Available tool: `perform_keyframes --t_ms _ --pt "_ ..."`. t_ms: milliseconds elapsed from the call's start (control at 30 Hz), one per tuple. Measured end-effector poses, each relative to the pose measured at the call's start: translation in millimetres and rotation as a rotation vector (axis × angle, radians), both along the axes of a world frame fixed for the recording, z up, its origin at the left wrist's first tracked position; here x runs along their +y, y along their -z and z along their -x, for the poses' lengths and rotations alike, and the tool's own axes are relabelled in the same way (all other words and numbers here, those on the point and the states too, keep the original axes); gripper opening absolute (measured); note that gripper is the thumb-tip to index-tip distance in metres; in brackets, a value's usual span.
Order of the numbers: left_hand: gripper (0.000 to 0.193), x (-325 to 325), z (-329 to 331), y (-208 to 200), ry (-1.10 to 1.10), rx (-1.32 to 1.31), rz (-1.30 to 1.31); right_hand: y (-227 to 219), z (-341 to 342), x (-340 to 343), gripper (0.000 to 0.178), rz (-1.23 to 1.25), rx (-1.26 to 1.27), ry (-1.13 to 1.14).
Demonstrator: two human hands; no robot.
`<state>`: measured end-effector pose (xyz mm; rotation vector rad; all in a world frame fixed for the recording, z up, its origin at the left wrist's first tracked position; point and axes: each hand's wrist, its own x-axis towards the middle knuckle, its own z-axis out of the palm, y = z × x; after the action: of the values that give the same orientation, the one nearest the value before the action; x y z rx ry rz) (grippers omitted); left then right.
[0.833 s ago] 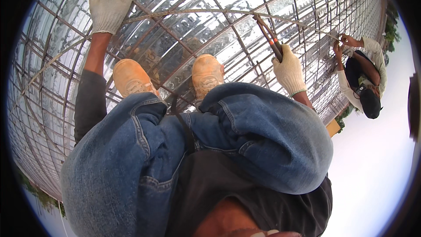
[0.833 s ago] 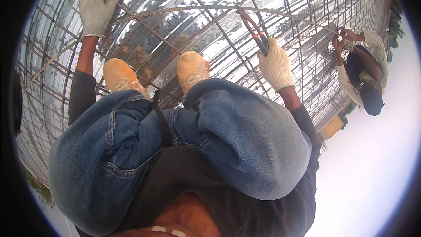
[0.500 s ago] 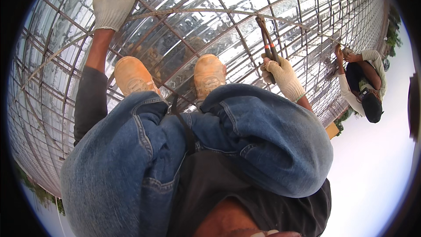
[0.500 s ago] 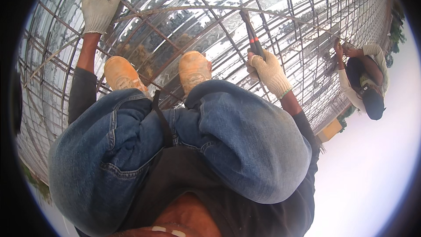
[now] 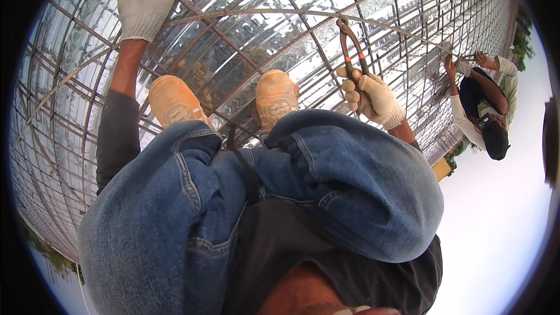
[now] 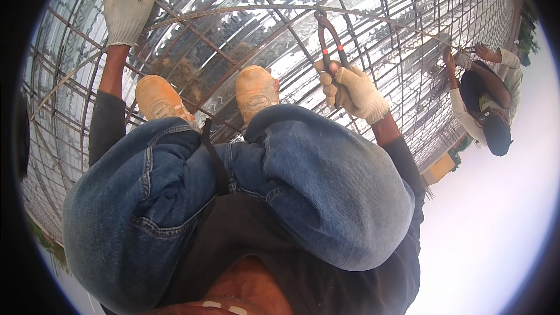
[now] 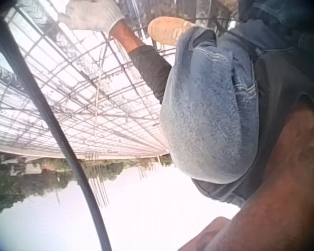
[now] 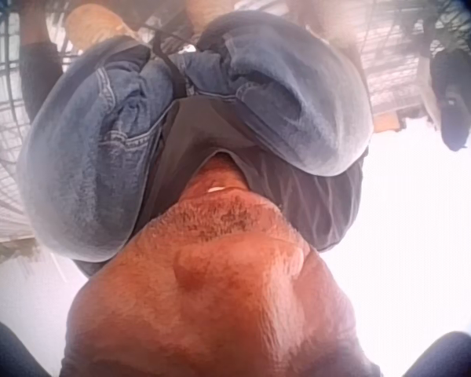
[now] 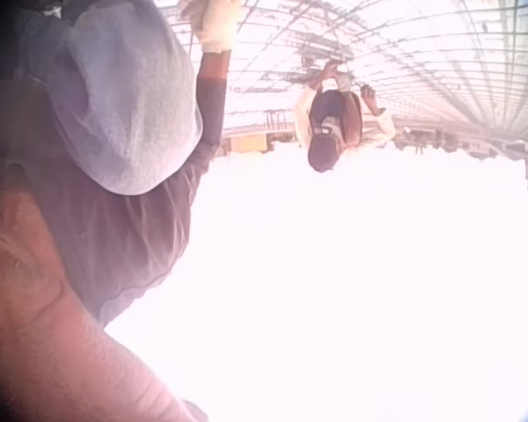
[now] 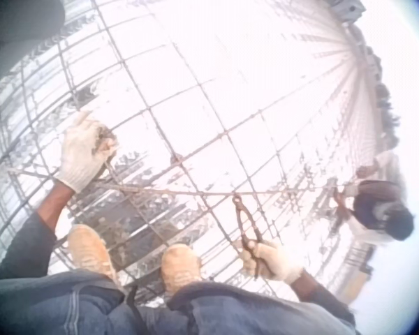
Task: The person uses pliers to tighten wire ties on metal scaffolding joints while standing on the structure. They repeatedly grip, twist, and secure the wires at multiple connection points.
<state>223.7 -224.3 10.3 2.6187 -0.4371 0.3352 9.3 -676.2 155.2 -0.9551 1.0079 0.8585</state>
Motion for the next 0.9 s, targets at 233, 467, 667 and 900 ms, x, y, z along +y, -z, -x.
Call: perform_keyframes --t_ms 233,467,667,900 --pt "0.023 4.3 0.4 -6.3 -0.022 0.005 -0.014 4.6 5.6 2.0 0.049 0.075 0.054 -0.236" --pt "0.023 -1.2 3.2 0.7 -0.006 0.002 0.001 -31.4 -2.5 72.6 0.065 1.587 -0.131 -1.422" --pt "0.024 -0.6 -0.2 -6.0 0.009 0.068 0.050 -32.0 -22.3 66.9 0.079 1.633 -0.067 -1.614" --pt "0.024 -3.7 0.6 -0.4 -0.005 -0.030 -0.036 -27.2 -35.8 21.4 0.045 1.420 -0.104 -1.560"
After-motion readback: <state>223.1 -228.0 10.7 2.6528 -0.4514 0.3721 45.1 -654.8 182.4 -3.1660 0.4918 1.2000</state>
